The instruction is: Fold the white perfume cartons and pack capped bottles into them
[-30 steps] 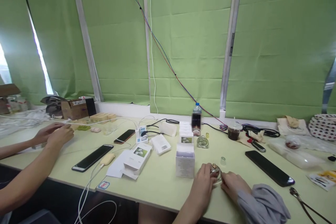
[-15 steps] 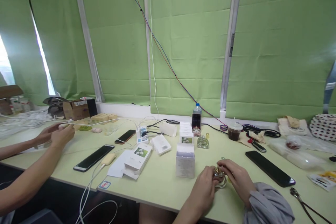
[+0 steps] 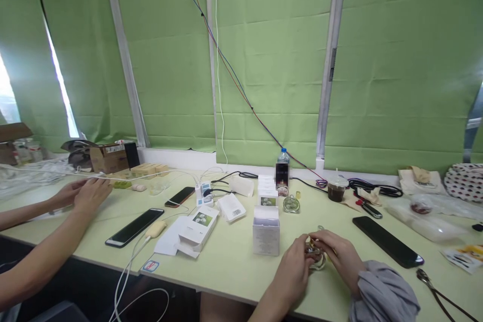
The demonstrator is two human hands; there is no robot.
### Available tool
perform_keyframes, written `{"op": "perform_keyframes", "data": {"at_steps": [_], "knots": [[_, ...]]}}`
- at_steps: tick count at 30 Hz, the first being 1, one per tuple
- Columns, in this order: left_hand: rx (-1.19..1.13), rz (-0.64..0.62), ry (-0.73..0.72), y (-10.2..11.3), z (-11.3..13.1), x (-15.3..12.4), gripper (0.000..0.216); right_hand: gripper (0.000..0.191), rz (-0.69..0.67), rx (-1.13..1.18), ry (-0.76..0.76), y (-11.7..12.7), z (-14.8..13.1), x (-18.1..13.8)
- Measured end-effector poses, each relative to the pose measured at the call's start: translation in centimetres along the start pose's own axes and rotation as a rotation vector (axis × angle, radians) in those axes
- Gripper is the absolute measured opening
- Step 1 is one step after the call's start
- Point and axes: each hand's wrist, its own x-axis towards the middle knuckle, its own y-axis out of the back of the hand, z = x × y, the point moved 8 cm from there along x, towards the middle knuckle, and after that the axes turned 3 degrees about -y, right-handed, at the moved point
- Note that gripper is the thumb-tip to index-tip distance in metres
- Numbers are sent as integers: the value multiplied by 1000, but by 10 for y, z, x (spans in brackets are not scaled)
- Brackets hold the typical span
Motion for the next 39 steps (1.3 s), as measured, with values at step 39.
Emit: {"op": "perform_keyframes", "data": {"at_steps": [39], "knots": [[-90,1,-25,2,6,0,65,29,29,138,-106,-3,16,0]]}}
